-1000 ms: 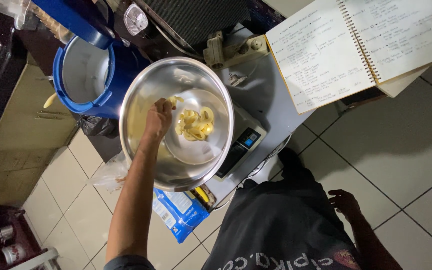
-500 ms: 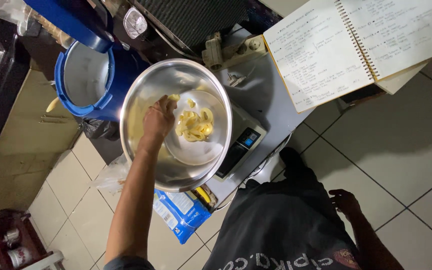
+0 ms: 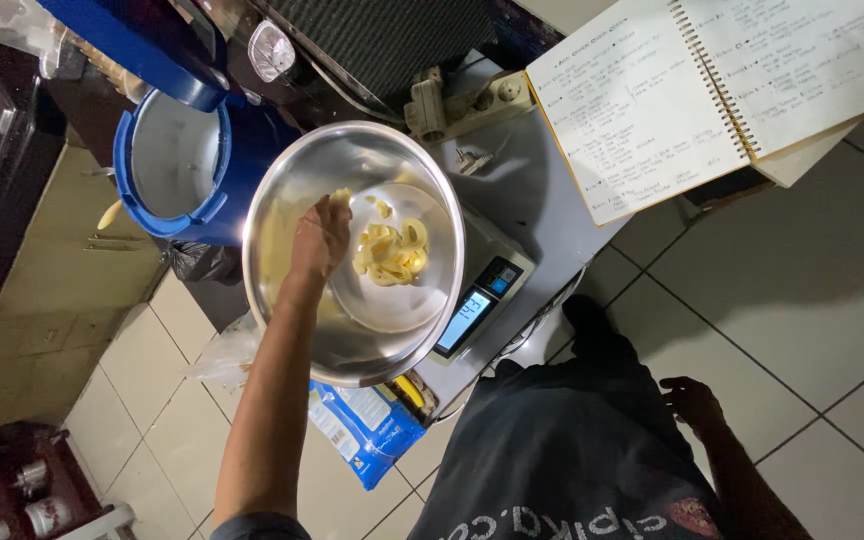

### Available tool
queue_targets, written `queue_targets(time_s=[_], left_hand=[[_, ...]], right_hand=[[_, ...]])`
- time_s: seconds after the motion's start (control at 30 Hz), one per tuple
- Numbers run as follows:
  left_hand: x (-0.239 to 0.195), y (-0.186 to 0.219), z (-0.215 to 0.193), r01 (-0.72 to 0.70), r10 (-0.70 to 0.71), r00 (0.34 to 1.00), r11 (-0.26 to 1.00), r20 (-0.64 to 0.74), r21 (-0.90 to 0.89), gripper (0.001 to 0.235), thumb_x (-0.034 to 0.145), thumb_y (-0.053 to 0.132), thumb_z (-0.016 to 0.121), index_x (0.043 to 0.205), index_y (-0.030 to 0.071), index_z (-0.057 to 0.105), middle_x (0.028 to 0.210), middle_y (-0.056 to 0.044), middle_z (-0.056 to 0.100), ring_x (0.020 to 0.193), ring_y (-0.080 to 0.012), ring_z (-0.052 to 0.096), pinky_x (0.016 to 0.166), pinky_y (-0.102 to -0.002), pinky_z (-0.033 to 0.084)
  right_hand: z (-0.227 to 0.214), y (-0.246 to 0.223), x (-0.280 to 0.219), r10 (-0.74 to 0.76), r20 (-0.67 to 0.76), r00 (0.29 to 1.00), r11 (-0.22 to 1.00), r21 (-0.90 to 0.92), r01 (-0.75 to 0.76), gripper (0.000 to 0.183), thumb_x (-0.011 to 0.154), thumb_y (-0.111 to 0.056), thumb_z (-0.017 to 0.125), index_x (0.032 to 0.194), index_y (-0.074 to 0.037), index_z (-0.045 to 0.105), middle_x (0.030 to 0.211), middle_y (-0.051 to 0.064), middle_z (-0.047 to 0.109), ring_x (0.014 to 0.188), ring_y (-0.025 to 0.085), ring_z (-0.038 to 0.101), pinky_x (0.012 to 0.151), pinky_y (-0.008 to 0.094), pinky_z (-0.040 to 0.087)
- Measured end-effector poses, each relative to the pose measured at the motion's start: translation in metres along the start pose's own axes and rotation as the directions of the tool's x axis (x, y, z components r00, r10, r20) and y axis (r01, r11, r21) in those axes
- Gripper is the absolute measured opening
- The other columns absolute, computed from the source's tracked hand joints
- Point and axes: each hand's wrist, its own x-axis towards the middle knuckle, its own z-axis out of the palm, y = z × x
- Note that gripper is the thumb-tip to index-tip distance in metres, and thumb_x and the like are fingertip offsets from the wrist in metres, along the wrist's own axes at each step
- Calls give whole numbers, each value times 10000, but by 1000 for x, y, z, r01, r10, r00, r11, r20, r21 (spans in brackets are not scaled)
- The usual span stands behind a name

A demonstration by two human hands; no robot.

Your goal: Measure butter into a bowl using a digital scale and prepare a piping bag.

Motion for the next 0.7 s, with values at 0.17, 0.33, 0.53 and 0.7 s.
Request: queue_targets(time_s=[0.17,0.33,0.53,0.7], left_hand=[[33,79,-47,655,-588,739,742,330,-145,693,1084,620,342,869,54,679,766,-85,577,758,-241,575,726,-399,478],[30,68,-36,618,-553,778,761,299,-199,644,1037,629,370,808,85,625,781,-1,612,797,-165,576,720,-367,485],[30,71,-37,606,-565,779,790,270,-97,491,1087,509,419,837,106,547,698,-54,470,709,-187,472,667,-387,430],[30,70,-36,487,-469,859,872,205,-48,363,1075,350,463,870,81,596,716,-131,587,684,-253,573,659,-404,464]], right_hand=[[-3,13,10,-33,31,999,998,58,31,297,971,-81,570,1232,-20,696,834,119,741,679,204,681,558,326,487],[9,-28,-16,51,-26,998,999,-16,-51,302,978,-71,548,1239,-19,693,851,107,751,701,207,694,580,328,522],[1,-9,-6,28,-6,1000,999,17,-28,294,995,-61,554,1241,-4,706,851,139,724,689,218,667,550,326,472],[5,-30,-20,27,-12,1000,999,-30,-27,294,983,-66,548,1227,-23,704,856,116,755,699,197,698,550,306,491]])
